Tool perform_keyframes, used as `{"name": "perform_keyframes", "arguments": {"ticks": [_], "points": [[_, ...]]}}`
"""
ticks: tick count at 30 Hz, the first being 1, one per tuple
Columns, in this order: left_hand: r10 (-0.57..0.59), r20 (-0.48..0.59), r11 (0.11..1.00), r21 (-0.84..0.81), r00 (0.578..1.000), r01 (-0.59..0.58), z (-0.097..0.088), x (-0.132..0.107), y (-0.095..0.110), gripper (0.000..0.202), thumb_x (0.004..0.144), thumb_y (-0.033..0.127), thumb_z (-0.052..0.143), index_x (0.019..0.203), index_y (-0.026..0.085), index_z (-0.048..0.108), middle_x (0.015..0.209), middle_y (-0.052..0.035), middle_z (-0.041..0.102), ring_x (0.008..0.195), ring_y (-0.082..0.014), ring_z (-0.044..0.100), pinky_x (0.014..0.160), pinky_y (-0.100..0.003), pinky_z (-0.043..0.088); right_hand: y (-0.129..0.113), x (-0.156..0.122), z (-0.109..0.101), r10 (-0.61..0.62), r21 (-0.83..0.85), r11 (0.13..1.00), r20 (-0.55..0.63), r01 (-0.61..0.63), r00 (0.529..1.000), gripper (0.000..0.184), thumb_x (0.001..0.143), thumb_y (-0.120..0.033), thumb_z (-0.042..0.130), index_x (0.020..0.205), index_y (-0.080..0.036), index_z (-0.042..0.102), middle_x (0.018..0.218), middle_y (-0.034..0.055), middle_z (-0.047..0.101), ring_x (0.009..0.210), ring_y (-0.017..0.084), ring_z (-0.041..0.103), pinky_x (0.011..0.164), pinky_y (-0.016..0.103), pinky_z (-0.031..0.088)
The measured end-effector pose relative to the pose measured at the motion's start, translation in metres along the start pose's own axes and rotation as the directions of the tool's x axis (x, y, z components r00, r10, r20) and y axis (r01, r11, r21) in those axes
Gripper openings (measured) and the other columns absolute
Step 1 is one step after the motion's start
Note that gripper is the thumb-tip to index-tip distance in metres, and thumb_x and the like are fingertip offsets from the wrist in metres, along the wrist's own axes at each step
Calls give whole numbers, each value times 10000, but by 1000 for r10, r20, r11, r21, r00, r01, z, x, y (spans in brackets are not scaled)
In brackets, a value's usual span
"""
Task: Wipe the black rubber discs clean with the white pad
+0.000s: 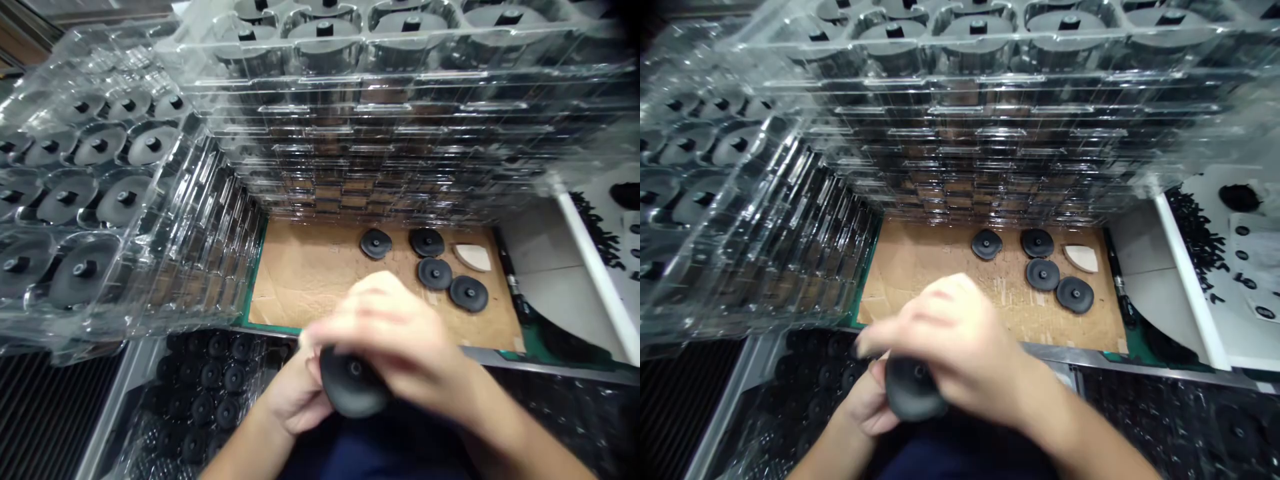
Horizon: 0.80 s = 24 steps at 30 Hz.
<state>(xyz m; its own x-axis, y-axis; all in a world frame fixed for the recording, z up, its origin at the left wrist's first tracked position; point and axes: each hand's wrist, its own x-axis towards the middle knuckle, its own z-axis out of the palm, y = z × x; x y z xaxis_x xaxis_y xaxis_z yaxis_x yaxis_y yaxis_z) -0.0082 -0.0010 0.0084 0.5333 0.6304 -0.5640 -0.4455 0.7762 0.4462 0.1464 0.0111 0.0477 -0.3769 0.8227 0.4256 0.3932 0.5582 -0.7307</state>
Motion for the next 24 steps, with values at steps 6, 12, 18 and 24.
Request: {"name": "perform_keyframes", "arguments": {"ticks": [6,12,18,24], "points": [[-38,291,979,-180,956,94,-15,0,1,540,643,376,774,1141,258,602,1045,-75,721,896,-247,702,663,-262,577,65,-44,17,621,-9,779,-138,-627,772,293,866,-279,520,1145,-243,603,985,36,645,773,159,614,668,278,509],[4,105,982,-189,994,16,-20,1,5,517,648,326,774,1129,282,589,1133,-51,685,1000,-256,672,791,-311,567,77,-100,58,689,-114,702,-139,-703,711,314,854,-377,493,984,-174,694,1103,149,563,919,257,621,750,404,535],[45,26,986,-164,999,-40,-20,6,5,616,637,292,792,1204,265,551,1185,-82,660,1047,-250,650,841,-305,553,77,-115,66,677,-185,682,-207,-708,706,359,888,-349,422,1073,-150,657,979,151,598,797,252,624,680,412,522],[48,1,997,-56,999,-48,-12,4,0,653,578,324,825,1181,257,585,1158,-75,655,969,-247,667,791,-319,556,53,-66,24,549,-182,781,-257,-597,796,263,908,-305,457,1094,-206,614,1000,72,682,834,196,612,743,341,473]]}}
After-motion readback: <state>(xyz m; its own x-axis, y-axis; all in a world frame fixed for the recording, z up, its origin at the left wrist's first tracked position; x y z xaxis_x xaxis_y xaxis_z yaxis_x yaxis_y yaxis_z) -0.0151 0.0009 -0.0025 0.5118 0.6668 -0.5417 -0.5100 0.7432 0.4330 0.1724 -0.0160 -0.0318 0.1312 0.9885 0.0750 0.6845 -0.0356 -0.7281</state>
